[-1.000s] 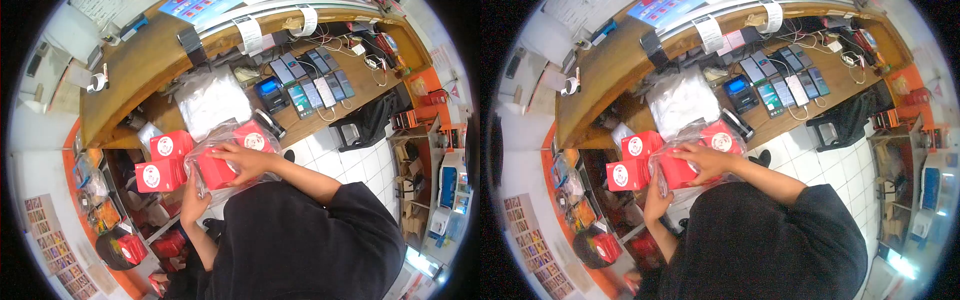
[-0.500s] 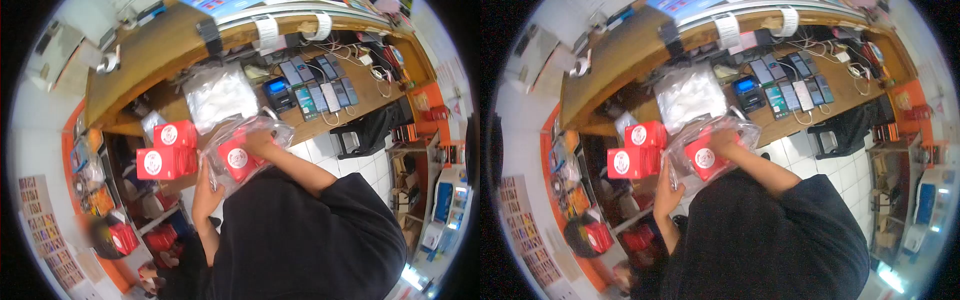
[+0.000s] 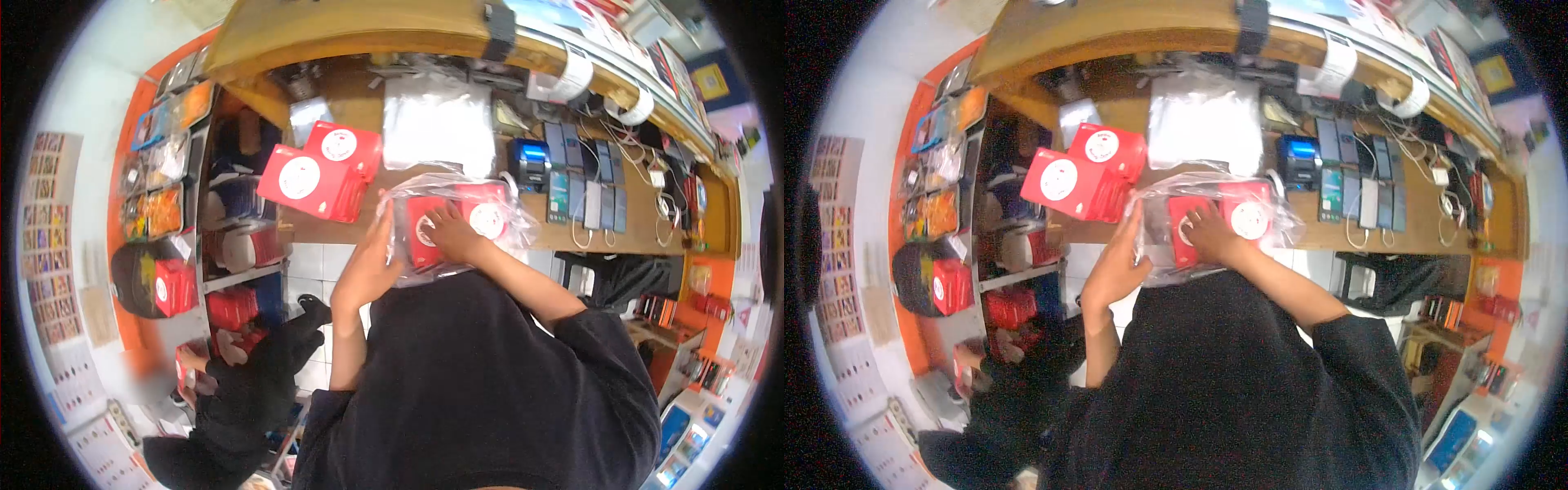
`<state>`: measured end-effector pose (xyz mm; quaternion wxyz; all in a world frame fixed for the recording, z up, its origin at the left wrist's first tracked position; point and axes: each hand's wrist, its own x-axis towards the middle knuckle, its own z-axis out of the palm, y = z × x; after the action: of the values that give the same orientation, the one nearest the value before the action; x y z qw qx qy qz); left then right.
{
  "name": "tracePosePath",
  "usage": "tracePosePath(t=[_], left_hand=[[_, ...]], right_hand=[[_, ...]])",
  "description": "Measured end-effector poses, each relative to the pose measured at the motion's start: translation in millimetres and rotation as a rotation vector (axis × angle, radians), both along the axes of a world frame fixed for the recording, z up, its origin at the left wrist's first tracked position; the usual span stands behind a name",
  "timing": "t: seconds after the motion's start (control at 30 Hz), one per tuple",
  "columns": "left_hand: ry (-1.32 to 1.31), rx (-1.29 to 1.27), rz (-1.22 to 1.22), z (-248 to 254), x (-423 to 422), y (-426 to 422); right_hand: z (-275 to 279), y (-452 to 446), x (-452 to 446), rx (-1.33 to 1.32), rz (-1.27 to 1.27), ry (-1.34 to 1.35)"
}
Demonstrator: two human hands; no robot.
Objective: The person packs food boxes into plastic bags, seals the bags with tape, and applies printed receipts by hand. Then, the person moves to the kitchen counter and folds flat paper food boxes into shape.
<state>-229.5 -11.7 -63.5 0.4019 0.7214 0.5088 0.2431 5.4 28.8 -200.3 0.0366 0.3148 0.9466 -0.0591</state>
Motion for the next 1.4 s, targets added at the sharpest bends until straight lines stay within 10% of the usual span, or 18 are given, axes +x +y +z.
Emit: tracePosePath(t=[0.13,0.2,0.33,0.5,0.6,0.8,0.93,1.13,1.4], left_hand=[[-0.041,-0.026,0.044,-5,-12,-11],[-0.061,-0.166,0.049,-11,-19,-17],[-0.032,-0.166,0.146,-7,-17,-30],[-0.064,-0.124,0.139,-11,-24,-41],[-0.047,-0.107,0.160,-22,-26,-43],[0.023,-0.048,0.058,-27,-32,-11],[0.004,-0.052,0.036,-4,-22,17],[-0.069,-0.106,0.032,9,2,26],[-0.116,-0.122,0.021,5,-10,27]], right_hand=[[154,48,-47,-0.992,-0.005,0.049],[214,58,-91,-0.752,-0.017,0.304],[157,82,-223,-0.132,-0.184,0.318],[123,121,-271,-0.311,-0.321,0.088],[119,149,-234,-0.392,-0.351,0.392],[275,128,-58,-0.735,-0.155,0.387],[241,96,-2,-0.956,-0.313,-0.137],[85,51,-41,-0.569,-0.801,-0.049],[41,61,-35,-0.475,-0.634,-0.392]])
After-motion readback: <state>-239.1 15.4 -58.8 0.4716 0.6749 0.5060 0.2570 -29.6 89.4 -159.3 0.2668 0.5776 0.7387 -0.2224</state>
